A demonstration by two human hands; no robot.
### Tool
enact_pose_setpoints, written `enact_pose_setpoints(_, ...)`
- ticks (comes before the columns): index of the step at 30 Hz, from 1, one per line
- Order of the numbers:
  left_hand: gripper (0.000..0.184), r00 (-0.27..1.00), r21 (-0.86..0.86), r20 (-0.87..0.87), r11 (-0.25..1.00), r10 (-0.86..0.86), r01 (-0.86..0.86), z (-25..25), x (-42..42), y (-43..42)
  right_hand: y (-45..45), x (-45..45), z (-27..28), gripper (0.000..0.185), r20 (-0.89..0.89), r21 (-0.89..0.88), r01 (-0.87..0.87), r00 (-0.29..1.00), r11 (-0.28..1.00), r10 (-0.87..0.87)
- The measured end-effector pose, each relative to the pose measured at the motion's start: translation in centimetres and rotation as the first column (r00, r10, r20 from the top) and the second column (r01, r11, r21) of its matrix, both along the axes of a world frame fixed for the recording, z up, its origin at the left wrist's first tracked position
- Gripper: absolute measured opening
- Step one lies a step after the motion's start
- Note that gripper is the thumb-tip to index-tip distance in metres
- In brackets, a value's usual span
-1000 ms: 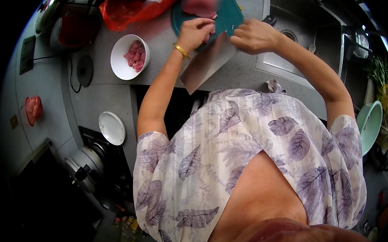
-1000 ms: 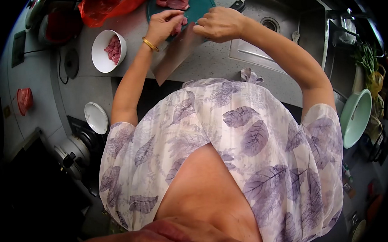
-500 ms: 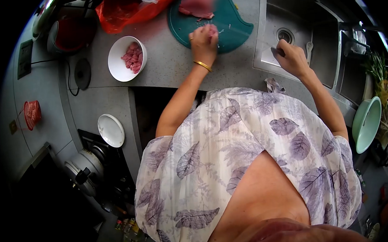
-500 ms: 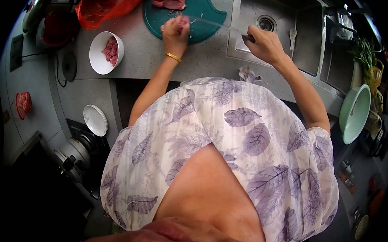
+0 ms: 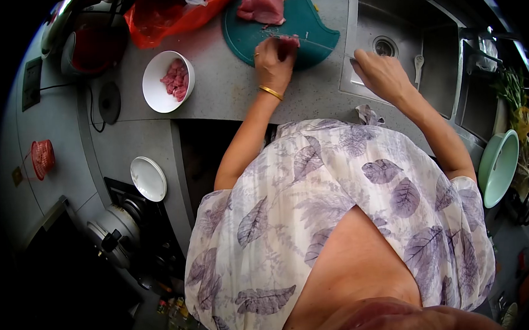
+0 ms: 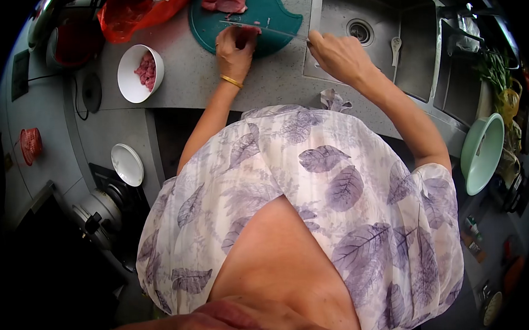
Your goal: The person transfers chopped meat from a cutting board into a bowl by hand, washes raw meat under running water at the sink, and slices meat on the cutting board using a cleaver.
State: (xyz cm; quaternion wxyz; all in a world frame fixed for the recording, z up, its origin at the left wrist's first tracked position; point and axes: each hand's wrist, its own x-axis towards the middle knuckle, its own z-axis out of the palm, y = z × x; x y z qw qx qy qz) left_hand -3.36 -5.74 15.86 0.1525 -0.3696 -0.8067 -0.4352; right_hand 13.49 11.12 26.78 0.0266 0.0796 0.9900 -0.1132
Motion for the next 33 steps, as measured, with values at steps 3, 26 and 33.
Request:
enact_pose_setpoints(3, 0.019, 0.996, 0.046, -0.078, 0.998, 0.045, -0.041, 0.2, 1.2, 1.6, 0.5, -0.6, 0.5, 0.013, -0.063, 0.065, -0.086, 0.994, 0.994, 0.09)
enact_pose_setpoints(26, 0.02, 0.986, 0.007, -0.153, 0.998, 0.068, -0.068, -1.2, 1.0, 1.3, -0.8, -7.5, -3.5, 0.009, -0.081, -0.07, -0.183, 0.981, 0.981, 0.178)
enact_pose_setpoints(33, 0.021, 0.981, 0.141, -0.143, 0.984, 0.131, -0.111, -0.2, 1.3, 1.4, -0.4, -2.8, -0.1, 0.009, 0.043, 0.012, -0.172, 0.984, 0.985, 0.171)
